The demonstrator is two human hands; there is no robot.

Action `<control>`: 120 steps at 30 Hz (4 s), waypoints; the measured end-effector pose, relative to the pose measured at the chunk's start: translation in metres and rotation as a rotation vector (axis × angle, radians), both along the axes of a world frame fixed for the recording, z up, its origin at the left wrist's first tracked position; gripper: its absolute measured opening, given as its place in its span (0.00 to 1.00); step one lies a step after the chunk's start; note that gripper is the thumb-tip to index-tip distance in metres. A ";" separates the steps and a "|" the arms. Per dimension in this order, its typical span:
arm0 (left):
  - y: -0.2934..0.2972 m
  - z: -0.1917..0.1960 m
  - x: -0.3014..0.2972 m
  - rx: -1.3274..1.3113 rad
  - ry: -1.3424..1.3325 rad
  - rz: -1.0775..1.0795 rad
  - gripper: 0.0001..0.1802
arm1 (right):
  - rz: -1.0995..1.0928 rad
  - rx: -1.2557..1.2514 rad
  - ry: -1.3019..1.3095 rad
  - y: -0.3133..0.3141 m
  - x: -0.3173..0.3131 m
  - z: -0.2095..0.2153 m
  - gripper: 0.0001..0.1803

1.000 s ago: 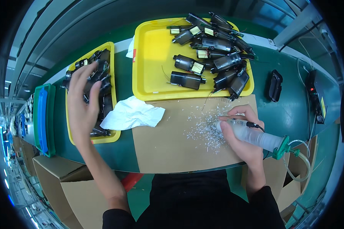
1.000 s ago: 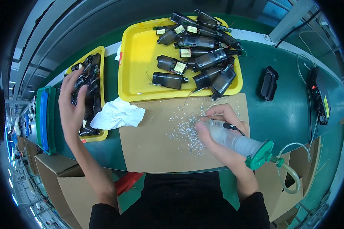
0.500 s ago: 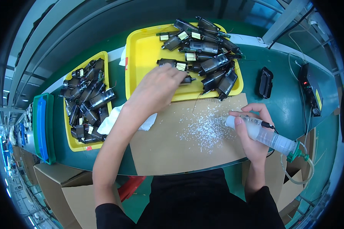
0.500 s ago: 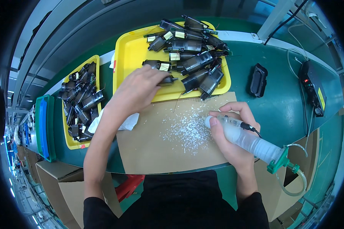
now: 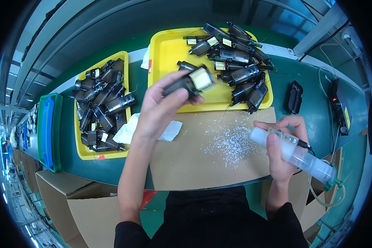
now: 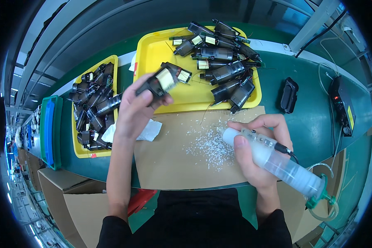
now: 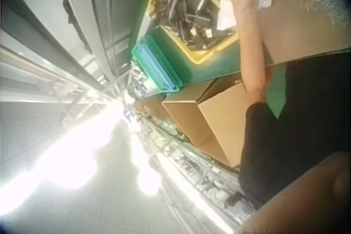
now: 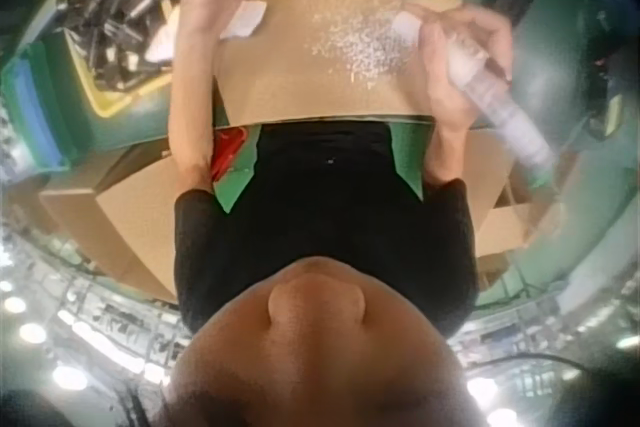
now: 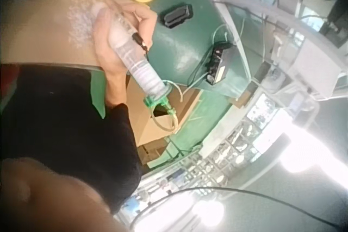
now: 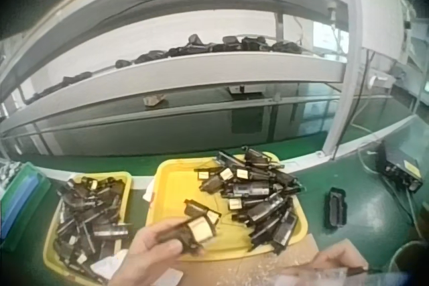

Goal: The person repeatedly picks up small black cylindrical components from a yellow tray and applies a clear liquid from a syringe-like dispenser into the open end of each component. After dispensing the liquid, the person places the component back into the tray. The process is repeated for multiple units throughout the clip.

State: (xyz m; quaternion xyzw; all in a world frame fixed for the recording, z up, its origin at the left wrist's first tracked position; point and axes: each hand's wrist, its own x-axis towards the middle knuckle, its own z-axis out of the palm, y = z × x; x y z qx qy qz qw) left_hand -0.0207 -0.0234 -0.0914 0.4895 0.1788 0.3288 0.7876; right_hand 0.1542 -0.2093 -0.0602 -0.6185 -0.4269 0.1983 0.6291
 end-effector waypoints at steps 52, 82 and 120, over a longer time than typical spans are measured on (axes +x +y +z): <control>-0.028 -0.023 -0.008 -0.040 -0.232 -0.375 0.37 | 0.034 0.051 -0.264 0.034 -0.046 0.026 0.26; -0.029 -0.015 -0.012 -0.115 -0.215 -0.412 0.36 | 0.114 0.100 -0.210 0.035 -0.051 0.029 0.24; -0.028 -0.016 -0.013 -0.105 -0.282 -0.494 0.34 | 0.115 0.120 -0.119 0.031 -0.058 0.033 0.25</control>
